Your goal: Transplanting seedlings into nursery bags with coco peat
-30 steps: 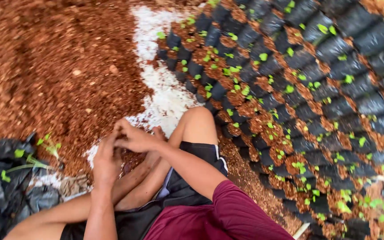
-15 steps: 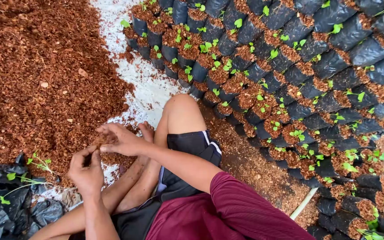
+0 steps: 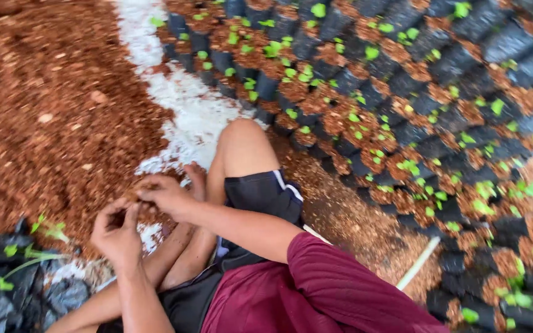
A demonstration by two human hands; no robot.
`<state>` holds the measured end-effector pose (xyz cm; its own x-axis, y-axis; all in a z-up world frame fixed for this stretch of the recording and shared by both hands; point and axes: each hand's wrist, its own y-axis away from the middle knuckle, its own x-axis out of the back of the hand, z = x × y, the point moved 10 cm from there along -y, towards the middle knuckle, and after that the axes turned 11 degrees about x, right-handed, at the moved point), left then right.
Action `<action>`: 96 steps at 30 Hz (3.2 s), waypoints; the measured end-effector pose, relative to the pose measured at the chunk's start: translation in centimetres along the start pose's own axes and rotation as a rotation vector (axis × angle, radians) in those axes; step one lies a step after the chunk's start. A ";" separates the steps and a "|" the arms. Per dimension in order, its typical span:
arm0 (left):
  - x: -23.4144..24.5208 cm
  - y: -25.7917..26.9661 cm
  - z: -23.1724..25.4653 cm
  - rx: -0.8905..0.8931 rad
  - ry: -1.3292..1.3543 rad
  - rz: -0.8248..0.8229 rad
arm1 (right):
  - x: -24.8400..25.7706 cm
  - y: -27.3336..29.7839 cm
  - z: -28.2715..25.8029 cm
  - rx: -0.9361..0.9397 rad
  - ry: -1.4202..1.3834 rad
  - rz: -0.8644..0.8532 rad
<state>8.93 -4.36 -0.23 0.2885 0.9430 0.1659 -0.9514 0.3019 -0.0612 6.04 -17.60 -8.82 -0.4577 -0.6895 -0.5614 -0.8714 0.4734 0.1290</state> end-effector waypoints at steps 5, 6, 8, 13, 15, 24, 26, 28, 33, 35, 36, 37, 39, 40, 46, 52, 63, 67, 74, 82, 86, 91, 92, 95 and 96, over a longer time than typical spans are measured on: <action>-1.0 0.2 0.3 -0.109 -0.075 -0.132 | 1.3 -0.2 0.1 -0.106 0.101 0.021; -1.0 0.5 1.1 -0.192 -0.111 -0.149 | 0.7 0.1 -0.4 -0.147 0.096 -0.030; -1.5 0.8 2.9 -0.246 -0.212 -0.164 | 0.5 0.4 -1.7 -0.189 0.053 -0.010; -2.6 1.5 5.5 -0.295 -0.231 -0.207 | 0.2 0.9 -2.1 -0.252 0.087 -0.067; -2.4 1.4 5.0 -0.282 -0.356 -0.221 | 0.3 0.0 -0.4 -0.217 0.093 -0.104; -1.2 0.8 2.8 -0.202 -0.348 -0.065 | 0.1 0.7 -1.7 -0.319 0.226 -0.168; -1.2 0.9 3.3 -0.200 -0.390 -0.021 | 0.2 0.1 -2.9 -0.104 0.495 -0.233; -1.1 1.0 3.6 -0.193 -0.434 0.024 | -1.0 0.5 -5.8 0.120 0.753 -0.297; -1.2 0.4 1.7 0.002 -0.729 -0.024 | -7.1 3.3 -8.8 0.630 1.408 -0.765; -0.6 0.2 -0.1 0.078 -0.731 -0.056 | -7.7 3.2 -8.4 0.723 1.483 -0.852; -0.3 0.2 -1.5 0.158 -0.744 -0.103 | -8.2 3.6 -8.0 0.805 1.546 -0.926; 0.1 0.2 -0.8 0.154 -0.740 -0.101 | -7.9 3.3 -8.1 0.809 1.551 -0.927; -0.4 0.4 -1.0 0.310 -0.522 -0.275 | -6.7 1.9 -7.4 0.491 1.185 -0.964; -0.3 0.8 -0.2 0.305 -0.519 -0.276 | -6.6 1.6 -7.7 0.495 1.190 -0.962; 0.7 1.6 0.7 0.251 -0.046 -0.240 | -5.4 0.6 -6.5 0.075 0.506 -0.754; 2.8 1.0 -3.0 0.238 -0.434 -0.039 | -2.0 -2.2 3.5 0.080 0.222 -0.548; 4.2 0.6 -0.7 0.204 -0.028 0.094 | 2.2 -2.7 -2.1 0.048 1.610 -0.756; 3.5 0.2 -4.0 0.238 0.019 0.103 | 1.1 -1.8 0.9 0.124 1.493 -0.866; 2.3 -0.4 -3.7 0.352 -0.162 0.132 | 1.3 -2.3 3.5 0.096 1.651 -0.811; -0.1 -1.1 -4.5 0.361 -0.257 0.149 | 3.2 -4.1 6.4 -0.007 1.687 -0.658; -2.1 -1.7 -5.6 0.289 -0.424 0.156 | 4.2 -4.1 7.1 -0.014 1.596 -0.639; -5.2 -2.3 -8.1 0.074 -0.834 0.091 | 4.8 -4.0 4.9 -0.015 1.386 -0.585; -5.8 -2.3 -8.3 0.021 -0.976 0.058 | 6.0 -4.4 5.5 0.001 1.316 -0.553; -7.2 -2.5 -7.9 -0.005 -1.207 -0.063 | 6.3 -4.3 4.6 0.036 1.238 -0.495; -7.7 -2.5 -8.0 0.023 -1.290 -0.153 | 5.9 -4.1 3.7 0.055 1.235 -0.467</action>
<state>9.91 -11.27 -9.28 0.0950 0.0813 0.9922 -0.9236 0.3789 0.0574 7.58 -21.64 -15.66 -0.0030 -0.8219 0.5697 -0.9953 0.0576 0.0779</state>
